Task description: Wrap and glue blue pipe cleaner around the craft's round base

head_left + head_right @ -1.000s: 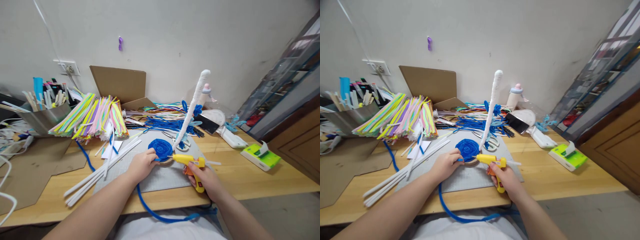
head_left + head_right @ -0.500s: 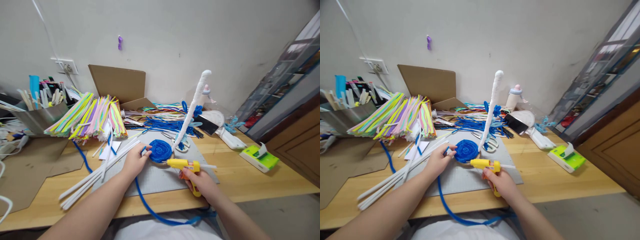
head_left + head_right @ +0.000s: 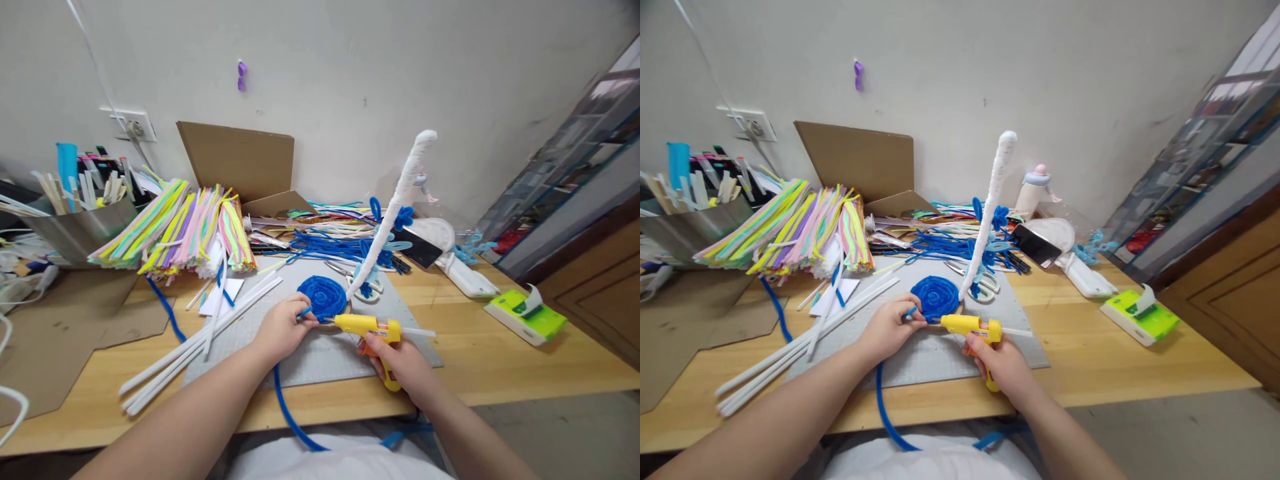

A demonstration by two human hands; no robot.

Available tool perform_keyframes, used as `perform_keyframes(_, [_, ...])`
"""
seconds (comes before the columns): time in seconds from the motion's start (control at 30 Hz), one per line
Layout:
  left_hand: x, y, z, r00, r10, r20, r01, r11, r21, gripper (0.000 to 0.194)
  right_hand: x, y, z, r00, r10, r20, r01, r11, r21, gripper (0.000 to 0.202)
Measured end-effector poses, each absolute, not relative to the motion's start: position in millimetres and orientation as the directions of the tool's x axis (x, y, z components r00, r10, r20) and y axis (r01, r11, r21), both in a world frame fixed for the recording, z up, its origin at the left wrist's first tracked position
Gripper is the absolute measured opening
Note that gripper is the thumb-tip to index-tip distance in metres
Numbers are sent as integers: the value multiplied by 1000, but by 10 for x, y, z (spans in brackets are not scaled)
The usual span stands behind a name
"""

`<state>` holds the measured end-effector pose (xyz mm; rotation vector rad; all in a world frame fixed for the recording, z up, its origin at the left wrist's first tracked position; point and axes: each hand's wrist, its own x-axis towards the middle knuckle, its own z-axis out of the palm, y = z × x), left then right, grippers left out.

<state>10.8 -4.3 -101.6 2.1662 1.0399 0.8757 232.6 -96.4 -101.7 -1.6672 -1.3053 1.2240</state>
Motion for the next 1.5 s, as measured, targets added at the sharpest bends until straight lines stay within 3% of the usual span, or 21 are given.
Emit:
perform_keyframes(0.1, [72,2,-986,329,894,304,486,-436,758,9,2332,-970,-1023,48,965,-260,319,-261,-911,53])
perform_keyframes(0.23, [-46,119,-951,-71,969,237,541,-162,825,31,2327,-965,-1016,42,964,-261,305,-261,-916,52])
perform_keyframes(0.3, [-98,160,-945,-153,959,238,516,-128,847,37,2325,-967,-1013,49,964,-261,308,-263,-914,53])
perform_keyframes(0.4, [-113,155,-950,-57,943,328,515,-254,819,22,2320,-972,-1006,46,964,-261,316,-262,-912,53])
perform_keyframes(0.47, [-78,113,-964,137,911,390,515,-402,758,31,2313,-974,-993,27,966,-255,330,-250,-910,52])
perform_keyframes(0.57, [1,38,-994,448,811,378,463,-571,678,21,2294,-971,-960,5,969,-249,359,-234,-904,48])
perform_keyframes(0.63, [40,4,-1012,529,776,345,455,-602,656,20,2276,-962,-934,0,968,-252,379,-234,-896,47])
perform_keyframes(0.9, [48,-17,-1010,535,785,312,481,-587,651,19,2246,-918,-951,-38,974,-221,410,-187,-893,47])
perform_keyframes(1.5, [47,-19,-1004,534,787,308,470,-579,666,20,2276,-915,-1010,45,964,-263,432,-256,-865,45])
